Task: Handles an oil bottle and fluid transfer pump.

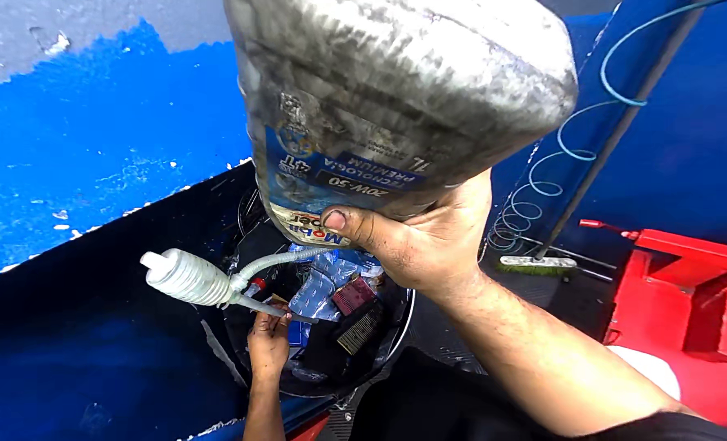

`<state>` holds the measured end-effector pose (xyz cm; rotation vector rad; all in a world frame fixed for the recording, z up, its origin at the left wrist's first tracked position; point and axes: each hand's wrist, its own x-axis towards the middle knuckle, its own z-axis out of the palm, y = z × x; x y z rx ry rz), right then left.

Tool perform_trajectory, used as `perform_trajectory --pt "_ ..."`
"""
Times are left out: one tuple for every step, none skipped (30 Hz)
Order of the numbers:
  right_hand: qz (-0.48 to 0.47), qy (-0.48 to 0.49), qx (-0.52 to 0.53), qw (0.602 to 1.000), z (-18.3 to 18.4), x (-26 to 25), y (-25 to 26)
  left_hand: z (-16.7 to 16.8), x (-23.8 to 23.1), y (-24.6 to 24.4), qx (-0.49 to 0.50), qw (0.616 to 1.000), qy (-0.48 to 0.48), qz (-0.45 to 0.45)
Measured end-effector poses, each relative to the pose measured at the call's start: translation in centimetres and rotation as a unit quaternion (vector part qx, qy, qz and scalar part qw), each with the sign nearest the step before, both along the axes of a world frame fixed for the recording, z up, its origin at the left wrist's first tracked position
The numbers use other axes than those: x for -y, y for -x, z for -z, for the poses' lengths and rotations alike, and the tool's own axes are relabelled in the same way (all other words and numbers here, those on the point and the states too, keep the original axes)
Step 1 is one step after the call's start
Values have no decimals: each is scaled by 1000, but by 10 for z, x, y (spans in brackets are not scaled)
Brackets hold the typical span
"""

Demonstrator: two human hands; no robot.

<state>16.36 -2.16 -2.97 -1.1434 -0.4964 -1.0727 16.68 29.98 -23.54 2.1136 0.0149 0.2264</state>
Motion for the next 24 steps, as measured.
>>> perform_trajectory --pt "-1 -1 3 1000 0 -1 0 0 0 0 1 1000 3 0" --pt "0 0 6 1000 -1 -2 0 0 -1 0 5 1000 6 2" --pt "1 4 8 1000 -1 -1 0 1 -2 1 8 1000 7 4" --pt "4 9 8 1000 -1 -1 0 1 -3 1 9 1000 7 5" --pt "6 13 6 1000 0 0 0 2 -3 2 9 1000 7 5" --pt "9 18 2 1000 0 1 0 2 -4 2 6 1000 7 4" --pt "14 23 -3 1000 2 2 0 3 -4 3 4 1000 7 1" --pt "16 26 -10 999 3 3 -1 3 -4 3 3 1000 10 0" --pt "20 30 -17 999 4 5 -1 3 -5 4 4 1000 13 -1" --pt "25 32 -21 999 5 6 -1 3 -5 4 6 1000 17 -2" --pt "31 35 -24 999 7 8 -2 3 -5 4 7 1000 18 -3" --pt "37 37 -25 998 10 11 -3 3 -5 4 7 1000 21 -4" --pt "45 41 -27 998 12 13 -3 3 -6 5 9 1000 23 -4" --pt "52 44 -31 997 14 15 -3 3 -6 5 13 1000 26 -3" --pt "59 48 -34 997 17 17 -4 3 -7 5 16 999 30 -2" --pt "65 52 -39 996 19 20 -4 2 -7 4 18 999 32 -2" --pt "70 54 -45 995 22 22 -5 2 -8 4 21 999 33 -3" --pt "70 53 -49 995 25 25 -5 2 -9 4 23 999 34 -4" --pt "70 52 -52 995 27 27 -6 1 -10 4 24 999 33 -5" --pt "75 53 -57 994 30 28 -7 0 -11 4 23 999 33 -7" --pt "81 53 -63 993 32 30 -8 -1 -12 4 23 999 30 -8" --pt "85 54 -69 993 34 32 -8 -3 -12 5 23 999 25 -9" --pt "84 52 -72 992 36 33 -9 -4 -14 5 25 999 25 -10" --pt "83 52 -75 992 38 34 -10 -4 -15 5 28 999 28 -12"
